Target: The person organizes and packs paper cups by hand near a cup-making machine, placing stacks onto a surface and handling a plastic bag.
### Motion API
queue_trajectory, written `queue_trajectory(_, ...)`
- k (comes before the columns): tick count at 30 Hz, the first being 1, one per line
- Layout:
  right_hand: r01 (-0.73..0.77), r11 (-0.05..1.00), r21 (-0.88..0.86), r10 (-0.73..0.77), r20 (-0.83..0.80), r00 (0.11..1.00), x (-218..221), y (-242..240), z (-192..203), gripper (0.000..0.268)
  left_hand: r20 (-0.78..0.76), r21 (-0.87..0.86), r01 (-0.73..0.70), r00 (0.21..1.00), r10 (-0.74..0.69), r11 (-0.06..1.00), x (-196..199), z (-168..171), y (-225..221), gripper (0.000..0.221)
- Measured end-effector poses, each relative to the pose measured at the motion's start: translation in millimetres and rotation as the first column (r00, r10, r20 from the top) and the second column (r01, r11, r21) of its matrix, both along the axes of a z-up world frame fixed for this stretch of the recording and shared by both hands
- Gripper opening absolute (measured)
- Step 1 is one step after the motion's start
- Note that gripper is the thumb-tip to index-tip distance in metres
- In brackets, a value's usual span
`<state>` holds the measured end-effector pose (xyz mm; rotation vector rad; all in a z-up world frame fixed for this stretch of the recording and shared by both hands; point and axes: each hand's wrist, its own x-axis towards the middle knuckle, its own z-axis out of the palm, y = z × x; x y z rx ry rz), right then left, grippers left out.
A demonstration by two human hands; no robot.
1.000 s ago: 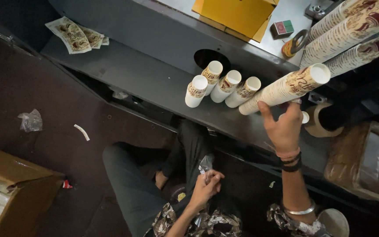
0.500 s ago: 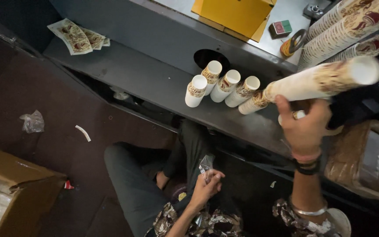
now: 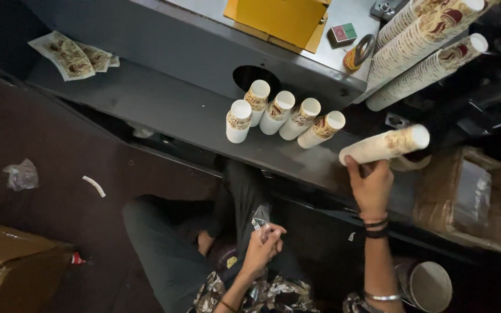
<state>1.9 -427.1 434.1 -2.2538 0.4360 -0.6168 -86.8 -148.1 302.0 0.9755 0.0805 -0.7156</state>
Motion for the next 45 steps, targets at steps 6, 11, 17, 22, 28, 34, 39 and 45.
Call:
queue_trajectory(6,-0.003,0.999,-0.032,0.001,-0.062,0.998,20,49,19,0.057,0.028,0.037,0.026,0.999,-0.027,0.999,1,-5,-2,0.025)
queue_trajectory(11,-0.036,0.995,-0.089,0.030,-0.071,0.997,26,56,16,0.053,-0.003,-0.010,-0.014,1.000,0.014,1.000,-1,-7,-1,0.025)
queue_trajectory(17,-0.157,0.953,-0.259,0.172,0.035,0.984,17,44,24,0.050,-0.003,0.017,0.015,1.000,-0.015,1.000,2,-2,2,0.026)
queue_trajectory(22,-0.169,0.982,-0.083,0.179,0.126,0.976,18,56,64,0.053,-0.016,0.030,0.020,1.000,-0.020,0.999,4,6,2,0.026)
queue_trajectory(28,-0.188,0.975,-0.121,0.200,0.098,0.975,21,55,63,0.050,0.001,0.026,0.012,1.000,-0.012,1.000,3,6,3,0.025)
queue_trajectory(34,-0.206,0.960,-0.190,0.235,0.143,0.961,18,58,77,0.047,0.025,0.023,0.010,1.000,-0.011,1.000,4,9,3,0.024)
queue_trajectory(39,-0.198,0.964,-0.178,0.224,0.141,0.964,19,48,71,0.040,0.026,0.002,0.009,1.000,-0.009,1.000,3,1,2,0.025)
queue_trajectory(45,-0.225,0.969,-0.103,0.241,0.179,0.954,19,59,80,0.047,0.023,0.037,0.014,1.000,-0.015,0.999,3,6,3,0.026)
